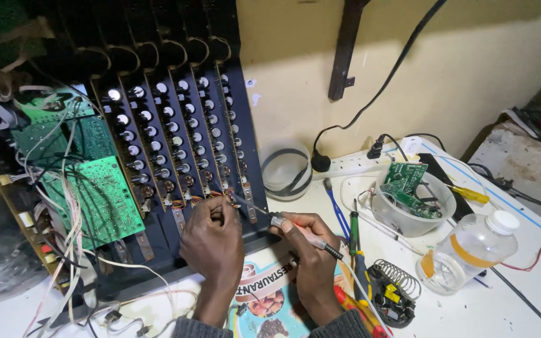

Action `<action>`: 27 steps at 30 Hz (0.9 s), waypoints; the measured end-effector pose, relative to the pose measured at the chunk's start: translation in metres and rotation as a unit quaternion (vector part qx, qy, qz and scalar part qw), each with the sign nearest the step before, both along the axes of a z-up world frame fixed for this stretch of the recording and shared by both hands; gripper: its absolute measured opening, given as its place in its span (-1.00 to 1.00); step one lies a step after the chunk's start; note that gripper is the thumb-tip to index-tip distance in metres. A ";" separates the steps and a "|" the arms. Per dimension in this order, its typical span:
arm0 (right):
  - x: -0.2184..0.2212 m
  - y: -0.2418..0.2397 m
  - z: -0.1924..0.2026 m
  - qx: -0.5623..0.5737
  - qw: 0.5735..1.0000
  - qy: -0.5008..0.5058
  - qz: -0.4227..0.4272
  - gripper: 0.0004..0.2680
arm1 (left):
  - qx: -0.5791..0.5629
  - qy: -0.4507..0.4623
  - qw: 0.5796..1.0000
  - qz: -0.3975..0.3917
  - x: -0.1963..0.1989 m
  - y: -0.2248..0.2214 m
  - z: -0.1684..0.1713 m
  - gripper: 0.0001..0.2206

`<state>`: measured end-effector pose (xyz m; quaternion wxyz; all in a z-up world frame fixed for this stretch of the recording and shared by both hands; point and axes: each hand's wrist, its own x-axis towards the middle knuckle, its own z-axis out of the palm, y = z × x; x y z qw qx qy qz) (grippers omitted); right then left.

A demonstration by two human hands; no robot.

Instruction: Soldering electronic components on an audio mixer circuit board using a soldering iron and solder wire.

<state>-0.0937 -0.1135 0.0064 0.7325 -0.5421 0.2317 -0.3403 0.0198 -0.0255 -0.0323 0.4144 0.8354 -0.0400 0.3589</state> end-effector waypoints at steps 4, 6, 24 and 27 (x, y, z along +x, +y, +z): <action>0.002 0.001 0.000 -0.013 1.000 -0.020 -0.001 -0.82 | -0.005 -0.006 1.000 -0.005 0.001 0.000 0.000 -0.91; 0.001 0.003 0.002 -0.017 1.000 -0.005 -0.001 -0.82 | -0.007 -0.008 1.000 -0.005 0.002 0.000 -0.002 -0.90; 0.001 0.003 0.007 -0.013 1.000 0.016 0.007 -0.81 | 0.000 0.007 1.000 -0.003 -0.001 0.000 0.002 -0.92; 0.000 0.004 0.011 -0.026 0.999 0.028 0.007 -0.81 | -0.004 0.015 1.000 0.002 -0.001 0.000 0.002 -0.88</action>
